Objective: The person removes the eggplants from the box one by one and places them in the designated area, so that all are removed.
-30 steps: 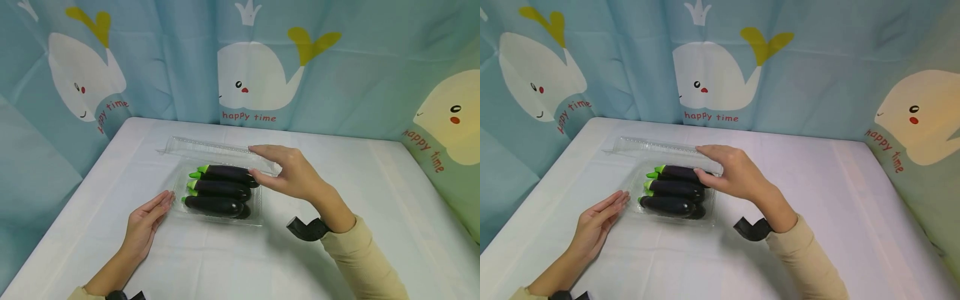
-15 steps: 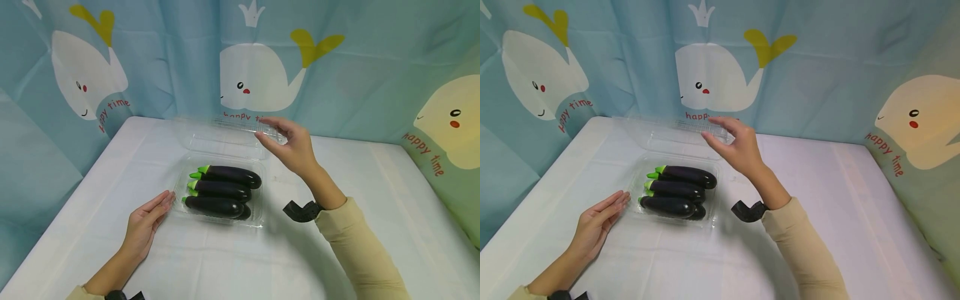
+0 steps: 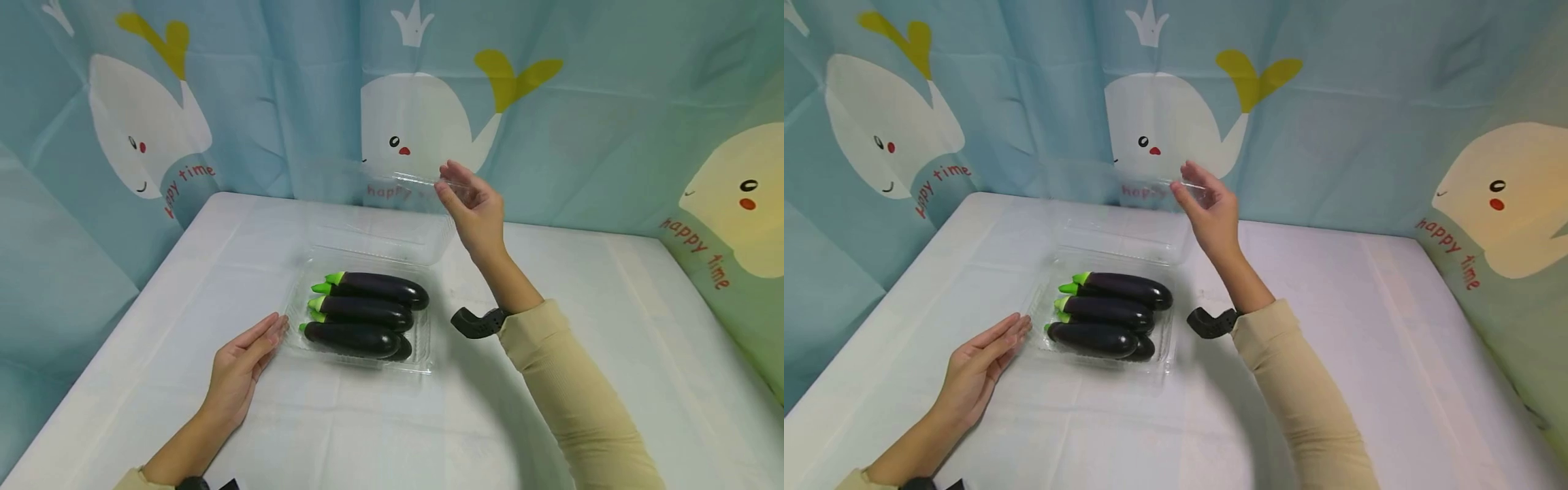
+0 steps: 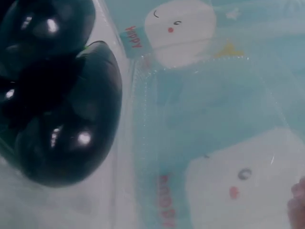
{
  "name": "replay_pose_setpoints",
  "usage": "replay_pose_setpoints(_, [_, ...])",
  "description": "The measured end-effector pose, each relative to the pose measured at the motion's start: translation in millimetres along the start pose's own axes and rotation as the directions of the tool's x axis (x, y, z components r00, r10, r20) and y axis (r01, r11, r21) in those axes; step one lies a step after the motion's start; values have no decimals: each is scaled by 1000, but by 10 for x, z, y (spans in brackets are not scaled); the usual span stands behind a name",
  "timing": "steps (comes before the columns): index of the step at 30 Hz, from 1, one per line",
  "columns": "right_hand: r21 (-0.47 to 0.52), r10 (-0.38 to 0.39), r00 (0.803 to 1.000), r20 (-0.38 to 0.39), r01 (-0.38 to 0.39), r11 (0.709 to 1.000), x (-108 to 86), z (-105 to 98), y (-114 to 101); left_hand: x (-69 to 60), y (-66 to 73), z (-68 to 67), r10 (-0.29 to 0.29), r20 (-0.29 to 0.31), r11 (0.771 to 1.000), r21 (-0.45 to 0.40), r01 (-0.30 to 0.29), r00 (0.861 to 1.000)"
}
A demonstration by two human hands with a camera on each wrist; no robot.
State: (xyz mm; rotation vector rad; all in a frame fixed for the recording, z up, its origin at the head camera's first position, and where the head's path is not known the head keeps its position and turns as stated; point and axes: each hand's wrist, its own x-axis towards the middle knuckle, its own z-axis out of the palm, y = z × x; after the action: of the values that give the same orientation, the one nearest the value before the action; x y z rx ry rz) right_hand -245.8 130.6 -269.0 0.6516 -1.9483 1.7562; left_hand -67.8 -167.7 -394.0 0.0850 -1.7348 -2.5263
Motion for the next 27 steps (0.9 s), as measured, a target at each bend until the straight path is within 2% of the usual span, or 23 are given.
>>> replay_pose_setpoints(4, [135,103,993,-52,-95,986,54,24,123,-1,-3,3,-10,-8,1000,6,10,1000])
replay_pose_setpoints(7, [195,195,979,-65,-179,964,71,15,193,-5,-6,7,-21,-15,1000,20,22,1000])
replay_pose_setpoints(13, [213,321,943,-83,-298,931,60,-4,278,4,-3,9,-19,-20,1000,14,19,1000])
replay_pose_setpoints(17, [184,377,923,-83,-357,916,9,-4,372,0,-3,12,-17,-24,1000,0,17,1000])
replay_pose_setpoints(23, [134,416,909,0,-413,901,-38,-18,480,-18,-12,17,7,-17,1000,1,-7,1000])
replay_pose_setpoints(27, [173,463,880,102,-474,863,-34,-32,485,-30,-15,17,25,-7,1000,-7,-25,1000])
